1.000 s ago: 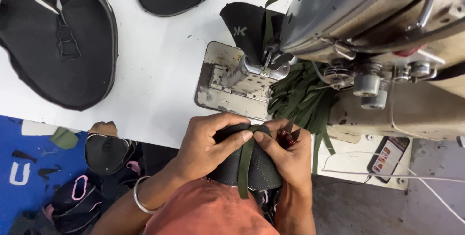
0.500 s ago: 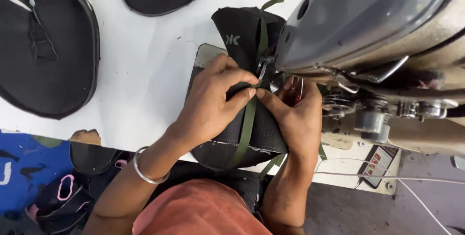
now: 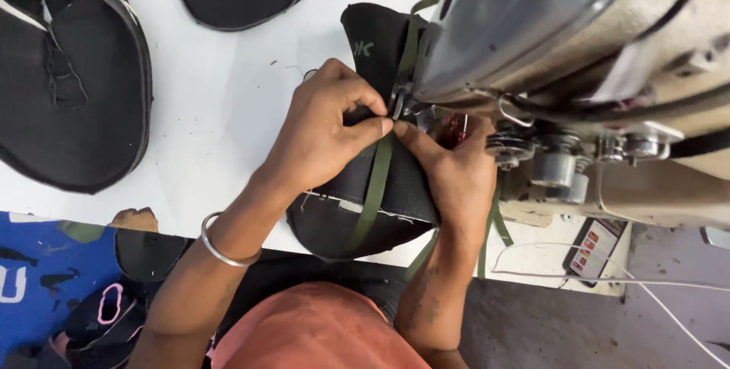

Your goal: The person uses a sewing machine to stitch a green strap onto the upper part of black sandals. They repeatedly guide the sandals under the needle, sew sections of the strap, and then cut the thread with scissors before moving on to the next sandal.

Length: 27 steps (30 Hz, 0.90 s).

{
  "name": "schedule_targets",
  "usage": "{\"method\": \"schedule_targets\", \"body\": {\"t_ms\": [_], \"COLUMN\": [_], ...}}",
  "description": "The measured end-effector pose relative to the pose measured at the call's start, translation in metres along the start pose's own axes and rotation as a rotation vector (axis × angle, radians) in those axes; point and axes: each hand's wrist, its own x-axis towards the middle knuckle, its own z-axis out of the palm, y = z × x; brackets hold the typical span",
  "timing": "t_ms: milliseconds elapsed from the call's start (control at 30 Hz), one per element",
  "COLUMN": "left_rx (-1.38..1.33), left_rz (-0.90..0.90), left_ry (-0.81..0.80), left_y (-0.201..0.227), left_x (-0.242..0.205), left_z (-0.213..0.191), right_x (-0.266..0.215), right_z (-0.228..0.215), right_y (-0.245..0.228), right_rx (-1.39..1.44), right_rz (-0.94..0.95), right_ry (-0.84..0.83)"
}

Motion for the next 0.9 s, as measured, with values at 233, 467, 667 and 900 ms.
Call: {"method": "schedule_targets", "body": {"t_ms": [233,467,667,900], "left_rx": [0.095,0.175,0.221,0.8], "left_rz": [-0.018,0.101,0.084,0.734], "left_ry": [-0.003,-0.029,-0.051,-0.12], "left_y": [0.006,0.004,0.011,0.011], "left_x": [-0.003,-0.009,-0.019,-0.082], "left_z": [-0.001,-0.001,-0.006,-0.009], "right_x": [0.013,0.024,-0.016,0.001], "right_z": [-0.102,-0.164,-0.089,-0.026], "right_y": [0.111,0.191,0.106,0.087], "right_rx": [-0.27,-0.597,-0.371,-0.392], "right_rz": [-0.739,-0.918,-1.111,-1.135], "right_ry": [0.641,0.965,0.394,-0.237]}}
